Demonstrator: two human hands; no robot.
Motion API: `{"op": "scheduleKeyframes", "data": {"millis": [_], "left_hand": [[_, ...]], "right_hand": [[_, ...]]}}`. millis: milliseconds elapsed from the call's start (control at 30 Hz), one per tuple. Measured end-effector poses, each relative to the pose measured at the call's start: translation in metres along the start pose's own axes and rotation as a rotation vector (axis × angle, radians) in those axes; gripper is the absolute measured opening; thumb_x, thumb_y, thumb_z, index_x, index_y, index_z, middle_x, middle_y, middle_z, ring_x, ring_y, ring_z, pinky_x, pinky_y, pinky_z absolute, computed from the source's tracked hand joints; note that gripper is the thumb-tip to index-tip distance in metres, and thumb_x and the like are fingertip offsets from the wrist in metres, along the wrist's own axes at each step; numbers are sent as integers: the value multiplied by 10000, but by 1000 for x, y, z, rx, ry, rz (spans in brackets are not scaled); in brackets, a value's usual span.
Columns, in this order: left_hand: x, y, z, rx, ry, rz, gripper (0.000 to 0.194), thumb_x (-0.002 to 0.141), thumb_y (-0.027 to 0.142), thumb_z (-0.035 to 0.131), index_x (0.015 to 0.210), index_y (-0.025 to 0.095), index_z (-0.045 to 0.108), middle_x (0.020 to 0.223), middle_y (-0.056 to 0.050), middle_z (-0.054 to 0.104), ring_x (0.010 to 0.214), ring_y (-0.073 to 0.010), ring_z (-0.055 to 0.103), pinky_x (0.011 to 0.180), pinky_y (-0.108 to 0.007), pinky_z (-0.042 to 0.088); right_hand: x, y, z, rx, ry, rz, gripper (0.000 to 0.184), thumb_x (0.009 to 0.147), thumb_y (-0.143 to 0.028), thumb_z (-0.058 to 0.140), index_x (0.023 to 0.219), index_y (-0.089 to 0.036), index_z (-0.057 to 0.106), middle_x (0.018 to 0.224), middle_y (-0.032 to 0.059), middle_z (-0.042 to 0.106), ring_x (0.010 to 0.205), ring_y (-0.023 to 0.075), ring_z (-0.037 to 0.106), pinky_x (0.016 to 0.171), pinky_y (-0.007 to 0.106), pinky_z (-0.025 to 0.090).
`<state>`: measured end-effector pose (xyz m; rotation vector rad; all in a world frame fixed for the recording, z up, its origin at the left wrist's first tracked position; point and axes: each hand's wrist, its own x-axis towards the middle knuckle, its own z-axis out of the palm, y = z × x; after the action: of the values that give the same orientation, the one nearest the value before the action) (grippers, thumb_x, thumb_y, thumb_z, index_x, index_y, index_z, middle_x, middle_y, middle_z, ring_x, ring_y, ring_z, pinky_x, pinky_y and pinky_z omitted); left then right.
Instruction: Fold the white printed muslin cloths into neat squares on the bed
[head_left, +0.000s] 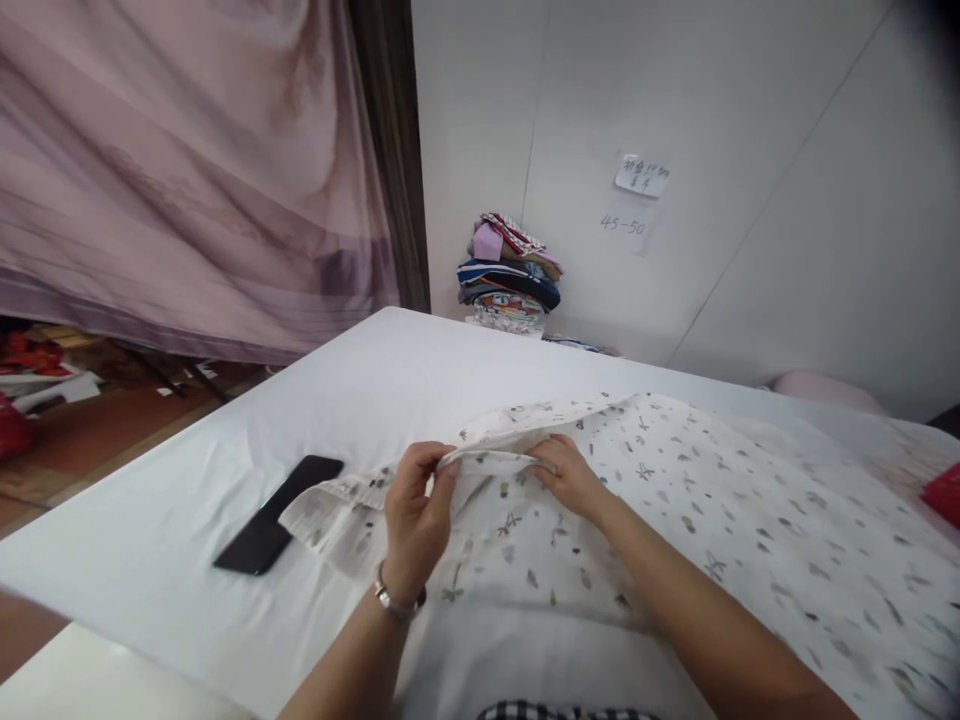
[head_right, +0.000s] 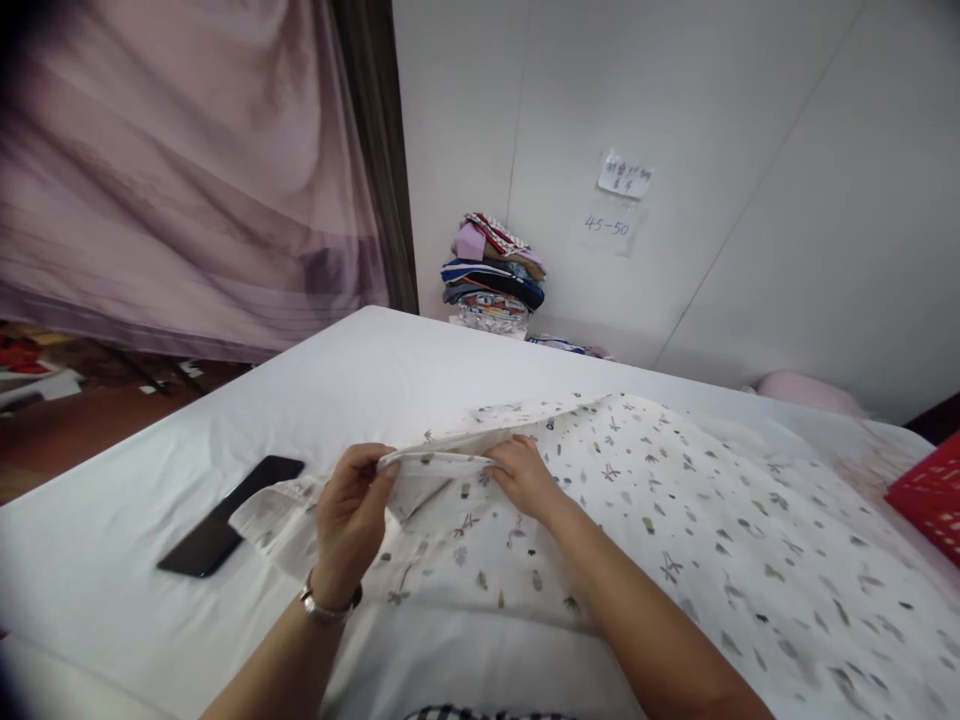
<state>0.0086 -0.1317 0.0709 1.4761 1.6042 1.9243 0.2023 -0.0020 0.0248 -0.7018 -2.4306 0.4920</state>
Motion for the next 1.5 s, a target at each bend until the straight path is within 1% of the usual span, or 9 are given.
{"op": "scheduleKeyframes", "data": {"millis": [167, 300, 433, 667, 800, 967, 1100, 1300, 1500], "left_hand": [[22, 3, -14, -35, 78, 18, 101, 793, 249, 570, 879, 197, 566, 801, -4, 553, 744, -119, 520, 703, -250, 428], [43, 13, -24, -35, 162, 67, 113, 773, 233, 598, 874, 186, 576, 796, 2, 560, 725, -100, 516, 686, -225, 421], [60, 15, -35, -23, 266, 80, 136, 751, 230, 625, 875, 183, 592, 779, 9, 573, 702, -89, 513, 658, -214, 417], [68, 9, -41, -89, 367, 62, 157, 715, 211, 656, 866, 195, 614, 757, 20, 597, 679, -77, 521, 615, -202, 415], [64, 14, -40, -76, 385, 77, 161, 703, 212, 667, 858, 206, 621, 766, 15, 597, 683, -90, 524, 620, -225, 427], [56, 19, -42, -28, 398, 82, 157, 712, 199, 658, 863, 223, 620, 777, 13, 589, 697, -111, 531, 640, -254, 430], [52, 19, -43, -11, 407, 58, 148, 724, 222, 647, 866, 248, 616, 771, 9, 581, 679, -120, 522, 620, -266, 427], [52, 13, -45, -23, 420, 54, 172, 696, 206, 674, 859, 213, 623, 771, 8, 590, 667, -100, 510, 598, -239, 406], [54, 12, -45, -66, 437, 102, 189, 672, 171, 693, 855, 172, 644, 749, 17, 604, 666, -68, 517, 611, -192, 394]], "right_hand": [[8, 29, 4, -70, -82, 32, 157, 851, -232, 474, 914, -214, 617, 882, 26, 649, 899, 198, 579, 965, 480, 302], [10, 37, -4, -80, -96, 26, 161, 855, -230, 466, 910, -202, 615, 933, 51, 634, 914, 203, 562, 899, 423, 385], [-5, 20, -32, -45, -56, 90, 195, 883, -291, 426, 866, -201, 599, 832, 53, 610, 814, 188, 545, 766, 348, 445], [-61, -11, -74, 12, -85, 272, 235, 883, -386, 429, 875, -214, 588, 809, 48, 595, 745, 167, 536, 632, 270, 423], [-71, 3, -73, 9, -28, 361, 270, 881, -399, 415, 827, -206, 596, 779, 39, 599, 737, 169, 547, 657, 281, 422], [-63, 24, -65, -28, 157, 526, 355, 841, -394, 456, 1151, -236, 523, 1035, 63, 600, 947, 217, 557, 710, 301, 450], [-51, 33, -61, -58, 192, 546, 487, 827, -357, 464, 1298, -246, 409, 960, 42, 617, 844, 199, 581, 700, 304, 446], [-41, 42, -59, -61, 223, 550, 407, 826, -352, 458, 1212, -240, 524, 1022, 47, 639, 898, 207, 591, 729, 306, 459], [-37, 42, -63, -44, 156, 570, 389, 824, -374, 465, 1179, -238, 549, 1118, 55, 617, 983, 218, 579, 787, 326, 462]]}}
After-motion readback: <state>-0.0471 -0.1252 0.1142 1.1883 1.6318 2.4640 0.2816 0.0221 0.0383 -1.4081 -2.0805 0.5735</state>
